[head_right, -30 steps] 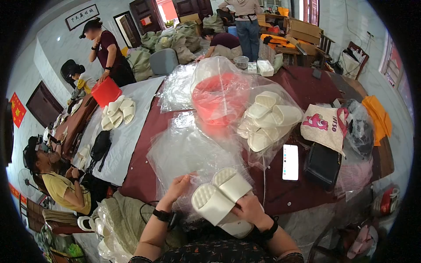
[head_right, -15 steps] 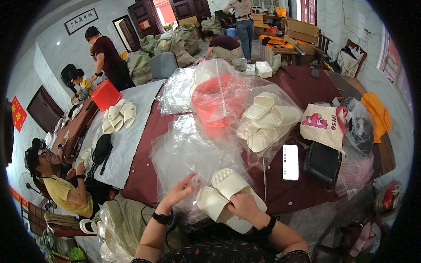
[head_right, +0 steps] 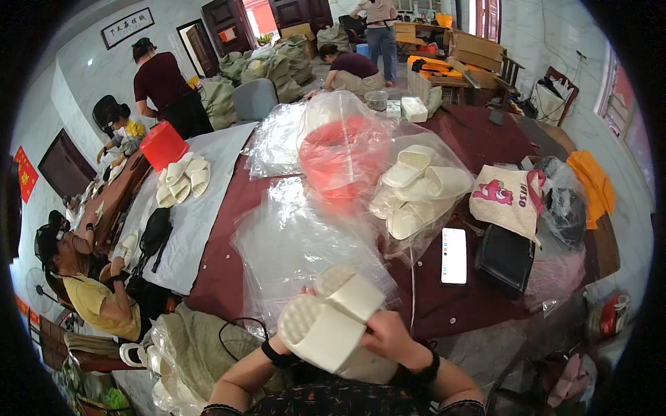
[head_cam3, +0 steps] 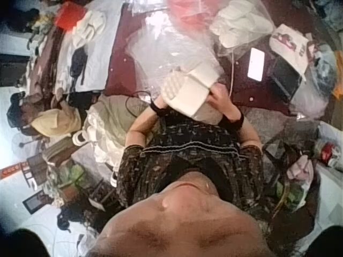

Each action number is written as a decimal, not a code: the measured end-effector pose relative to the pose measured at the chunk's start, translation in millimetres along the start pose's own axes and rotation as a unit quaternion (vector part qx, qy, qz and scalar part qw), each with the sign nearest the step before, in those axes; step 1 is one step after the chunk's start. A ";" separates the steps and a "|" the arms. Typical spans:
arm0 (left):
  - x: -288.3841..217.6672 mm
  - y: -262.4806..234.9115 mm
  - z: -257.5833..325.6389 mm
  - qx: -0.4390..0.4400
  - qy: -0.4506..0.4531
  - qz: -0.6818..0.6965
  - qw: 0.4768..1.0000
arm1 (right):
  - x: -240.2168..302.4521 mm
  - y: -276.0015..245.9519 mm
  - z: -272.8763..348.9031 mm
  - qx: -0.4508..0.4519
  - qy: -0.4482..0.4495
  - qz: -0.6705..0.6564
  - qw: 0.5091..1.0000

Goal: Packing white slide sandals into plastic bags and then placing them into a large sack.

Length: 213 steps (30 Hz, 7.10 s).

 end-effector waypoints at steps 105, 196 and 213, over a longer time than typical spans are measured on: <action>-56.7 -71.5 2.4 -0.180 -0.189 -0.457 0.850 | -172.3 -91.7 -117.3 0.118 -0.061 0.708 0.693; -48.4 -73.4 34.0 -0.187 -0.222 0.229 0.929 | -122.7 -136.7 -188.3 -0.400 0.011 -0.049 0.915; -99.7 -62.8 43.8 -0.166 -0.245 0.204 0.933 | 27.5 60.3 -173.4 0.239 -0.372 0.235 0.866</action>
Point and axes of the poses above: each hand's wrist, its own z-axis away from the middle knuckle, its own y-axis out of the palm, x = y × z, the point moved 1 cm from there along -z, towards the middle knuckle, and after that the axes turned 5 degrees about -y, right-handed, at the moved point
